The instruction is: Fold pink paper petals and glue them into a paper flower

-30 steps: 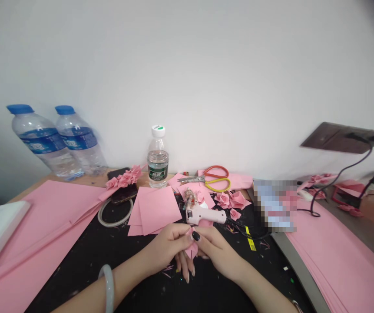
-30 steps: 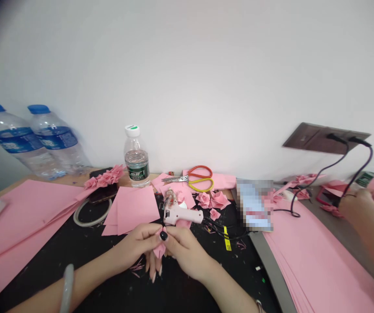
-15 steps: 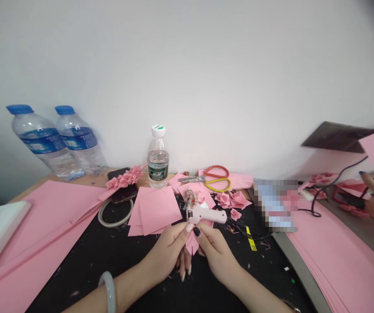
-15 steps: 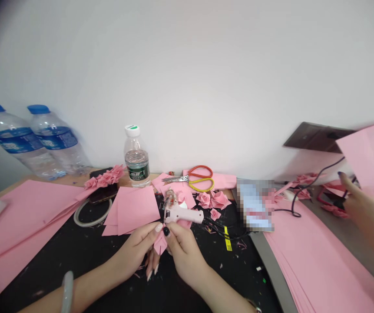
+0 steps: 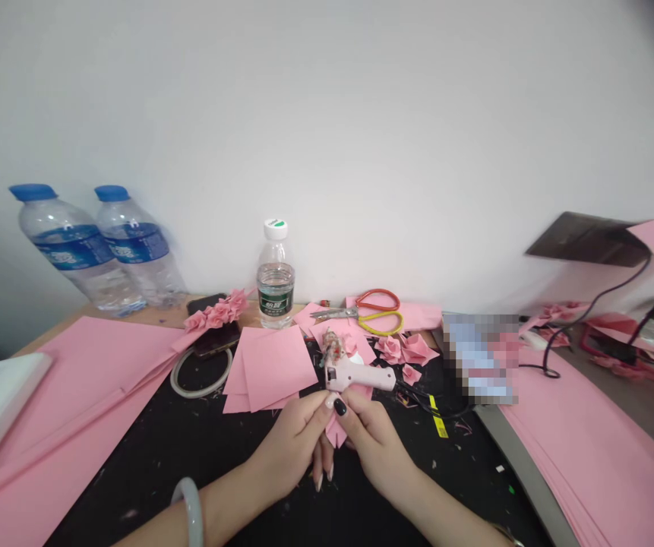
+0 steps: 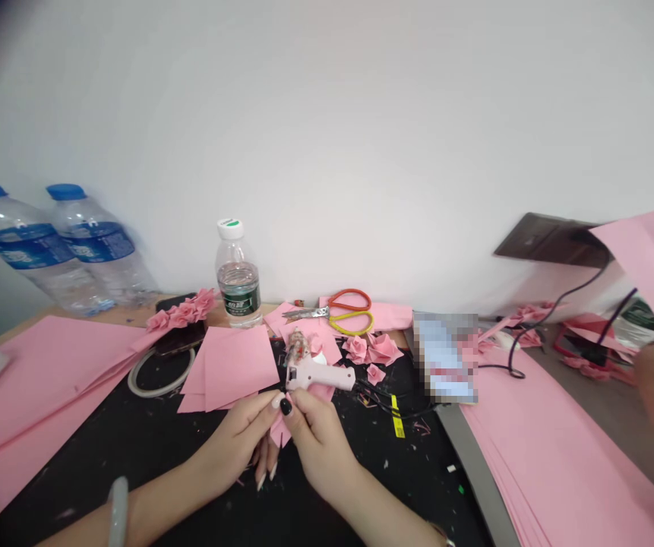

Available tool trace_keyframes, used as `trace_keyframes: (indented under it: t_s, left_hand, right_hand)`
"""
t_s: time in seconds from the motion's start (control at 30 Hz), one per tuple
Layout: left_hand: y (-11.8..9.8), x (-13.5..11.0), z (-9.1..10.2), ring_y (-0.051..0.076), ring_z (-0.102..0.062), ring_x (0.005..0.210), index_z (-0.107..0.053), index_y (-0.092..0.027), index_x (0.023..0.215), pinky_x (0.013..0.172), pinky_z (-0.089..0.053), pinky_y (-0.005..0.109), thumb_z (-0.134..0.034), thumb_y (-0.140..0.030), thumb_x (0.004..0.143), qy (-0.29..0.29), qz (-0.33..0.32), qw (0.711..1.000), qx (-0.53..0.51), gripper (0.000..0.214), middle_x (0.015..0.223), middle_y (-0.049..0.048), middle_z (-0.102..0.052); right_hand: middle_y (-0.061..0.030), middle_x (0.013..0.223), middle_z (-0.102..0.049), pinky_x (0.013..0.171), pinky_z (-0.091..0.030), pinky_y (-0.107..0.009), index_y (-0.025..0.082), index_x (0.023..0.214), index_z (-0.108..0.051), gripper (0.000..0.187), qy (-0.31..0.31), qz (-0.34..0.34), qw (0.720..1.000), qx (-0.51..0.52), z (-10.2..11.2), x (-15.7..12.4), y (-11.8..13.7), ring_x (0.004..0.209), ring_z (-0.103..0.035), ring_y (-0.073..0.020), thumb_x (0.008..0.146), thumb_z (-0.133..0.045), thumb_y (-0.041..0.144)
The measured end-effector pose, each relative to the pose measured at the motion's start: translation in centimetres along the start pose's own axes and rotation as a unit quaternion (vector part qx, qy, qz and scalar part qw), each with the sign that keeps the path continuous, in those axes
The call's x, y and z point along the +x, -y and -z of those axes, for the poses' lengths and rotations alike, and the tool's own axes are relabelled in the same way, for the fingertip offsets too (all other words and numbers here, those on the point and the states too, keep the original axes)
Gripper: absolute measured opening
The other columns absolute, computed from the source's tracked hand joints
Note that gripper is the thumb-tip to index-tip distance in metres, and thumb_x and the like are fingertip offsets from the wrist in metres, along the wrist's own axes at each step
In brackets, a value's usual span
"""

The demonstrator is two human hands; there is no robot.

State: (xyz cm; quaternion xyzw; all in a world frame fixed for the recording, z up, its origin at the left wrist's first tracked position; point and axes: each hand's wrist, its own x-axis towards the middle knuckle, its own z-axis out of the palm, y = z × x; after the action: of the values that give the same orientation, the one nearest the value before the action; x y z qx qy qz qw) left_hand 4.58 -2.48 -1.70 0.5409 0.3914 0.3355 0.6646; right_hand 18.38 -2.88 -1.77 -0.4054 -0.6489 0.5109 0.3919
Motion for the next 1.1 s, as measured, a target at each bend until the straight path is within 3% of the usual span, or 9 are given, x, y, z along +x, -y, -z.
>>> trace_keyframes:
  t_s: [0.23,0.5,0.73,1.1]
  left_hand:
    - [0.2,0.1,-0.4,0.006,-0.045,0.026,-0.044,-0.017,0.072,0.028,-0.026,0.012,-0.033,-0.050,0.088,-0.021,-0.005,1.000,-0.022,0.039,0.039,-0.0047,-0.053]
    - [0.6,0.4,-0.4,0.008,-0.047,0.027,-0.045,-0.017,0.074,0.028,-0.029,0.013,-0.034,-0.050,0.088,-0.029,-0.003,0.999,-0.019,0.037,0.039,-0.0053,-0.053]
    - [0.4,0.2,-0.5,0.008,-0.048,0.028,-0.050,-0.015,0.089,0.029,-0.031,0.013,-0.035,-0.049,0.088,-0.029,-0.001,1.000,-0.004,0.038,0.041,-0.0051,-0.053]
    - [0.5,0.1,-0.7,0.007,-0.039,0.025,-0.051,-0.016,0.086,0.026,-0.029,0.014,-0.031,-0.054,0.087,-0.075,0.002,0.996,0.044,0.043,0.039,-0.0067,-0.048]
  right_hand:
    - [-0.0002,0.058,-0.053,0.048,-0.038,-0.023,0.018,0.069,-0.051,0.032,-0.077,0.031,0.994,-0.064,-0.3,0.2,-0.2,0.053,-0.050,-0.0142,0.091,-0.039,0.038]
    - [0.0052,0.052,-0.035,0.047,-0.026,-0.023,0.020,0.060,-0.034,0.032,-0.096,0.060,0.981,-0.159,-0.4,0.4,0.1,0.048,-0.032,-0.0102,0.091,-0.035,0.028]
    - [0.0049,0.055,-0.035,0.048,-0.027,-0.022,0.019,0.064,-0.038,0.030,-0.119,0.031,0.983,-0.139,-0.6,0.5,-0.4,0.050,-0.032,-0.0102,0.092,-0.035,0.029]
    - [0.0031,0.056,-0.040,0.050,-0.030,-0.023,0.019,0.065,-0.039,0.032,-0.109,0.036,0.984,-0.136,-1.1,0.4,0.0,0.051,-0.036,-0.0115,0.094,-0.030,0.030]
